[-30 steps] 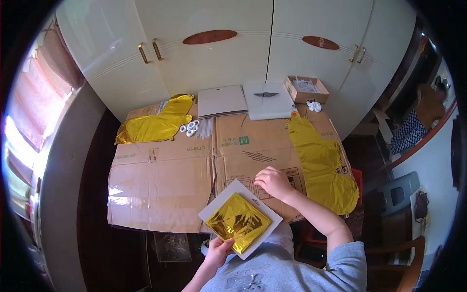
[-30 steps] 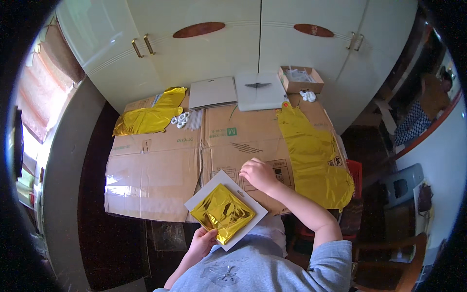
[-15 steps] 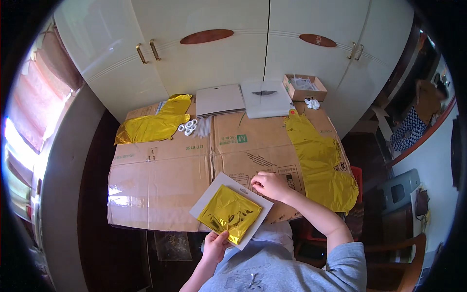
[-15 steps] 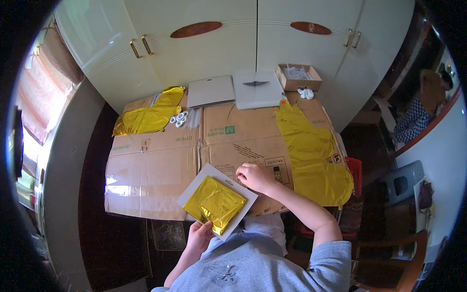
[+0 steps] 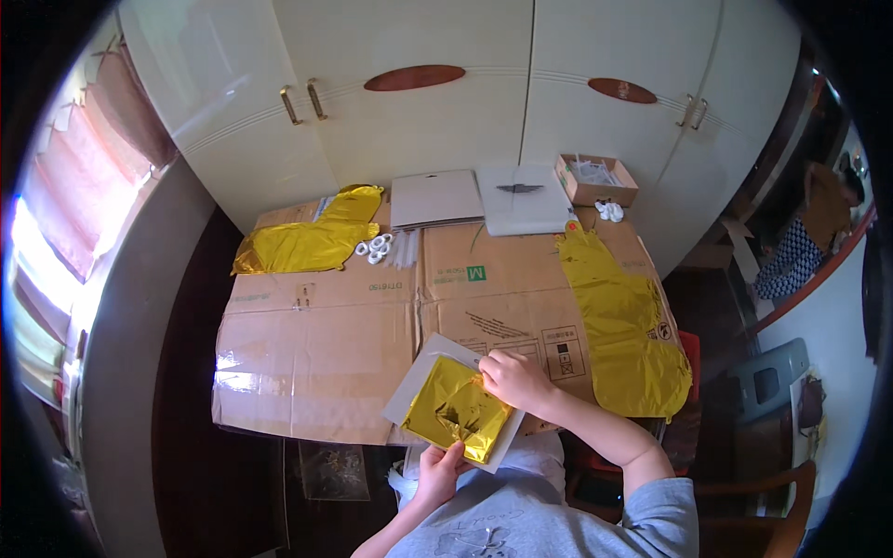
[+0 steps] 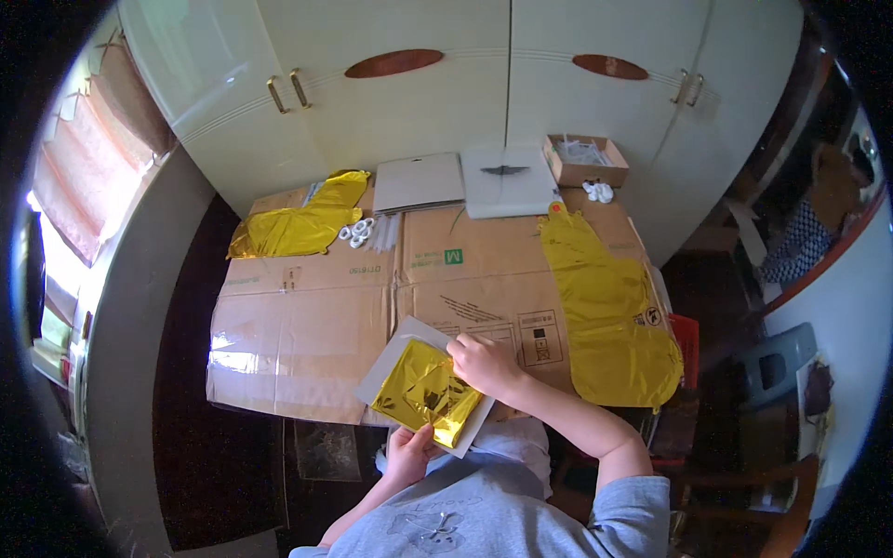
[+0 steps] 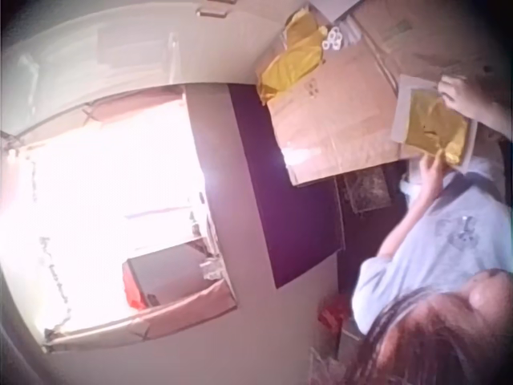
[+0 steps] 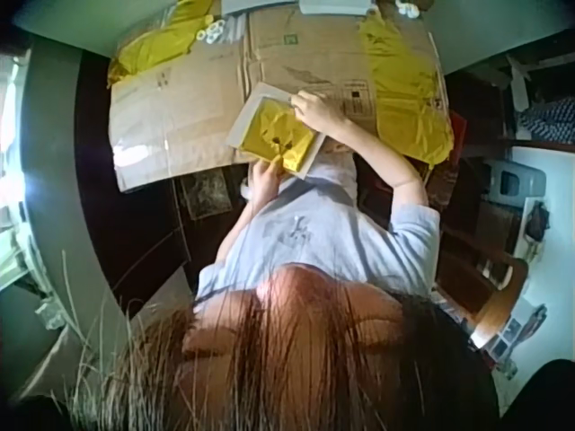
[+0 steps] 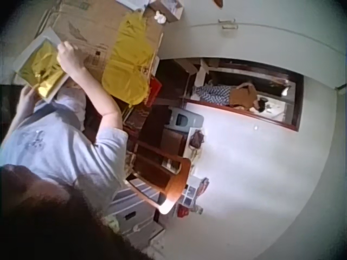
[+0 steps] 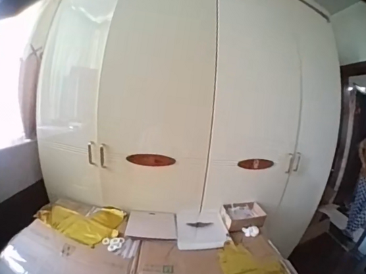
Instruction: Folding gold-colored foil sheets and inserting them into white paper folders.
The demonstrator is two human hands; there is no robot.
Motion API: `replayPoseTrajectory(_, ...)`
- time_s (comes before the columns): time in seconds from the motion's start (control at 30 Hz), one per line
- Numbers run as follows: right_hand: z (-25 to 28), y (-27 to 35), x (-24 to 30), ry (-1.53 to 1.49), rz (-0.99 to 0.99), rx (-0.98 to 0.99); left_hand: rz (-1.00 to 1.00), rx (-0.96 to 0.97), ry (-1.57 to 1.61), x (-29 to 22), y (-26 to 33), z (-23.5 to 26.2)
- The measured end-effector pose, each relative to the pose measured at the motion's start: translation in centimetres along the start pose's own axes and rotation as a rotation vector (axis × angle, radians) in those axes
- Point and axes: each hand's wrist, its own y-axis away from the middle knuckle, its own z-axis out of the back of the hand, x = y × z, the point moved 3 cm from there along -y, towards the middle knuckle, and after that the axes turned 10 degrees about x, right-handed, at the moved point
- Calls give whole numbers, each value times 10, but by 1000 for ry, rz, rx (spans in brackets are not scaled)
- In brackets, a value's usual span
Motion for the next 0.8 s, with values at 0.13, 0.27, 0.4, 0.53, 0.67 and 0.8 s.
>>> replayPoseTrajectory(0.13, 8, -4, 10, 67, -3, -24, 4, -4, 18, 1, 1, 0)
replayPoseTrajectory(0.27, 10, -13, 15, 81, -50, -60, 12, 9, 40, -2, 2, 1)
replayPoseTrajectory(0.4, 14, -18, 18, 107, -59, -132, 40, -18, 52, 0, 2, 4)
replayPoseTrajectory(0.53, 13, -16, 23, 169, 82, -84, 50, -32, 42, -14, 2, -4)
replayPoseTrajectory(0.67, 9, -12, 23, 163, 121, -44, 6, -20, 32, -14, 0, -5)
replayPoseTrajectory(0.8, 10, -12, 19, 166, 22, -100, -46, 14, -25, -6, -4, 1)
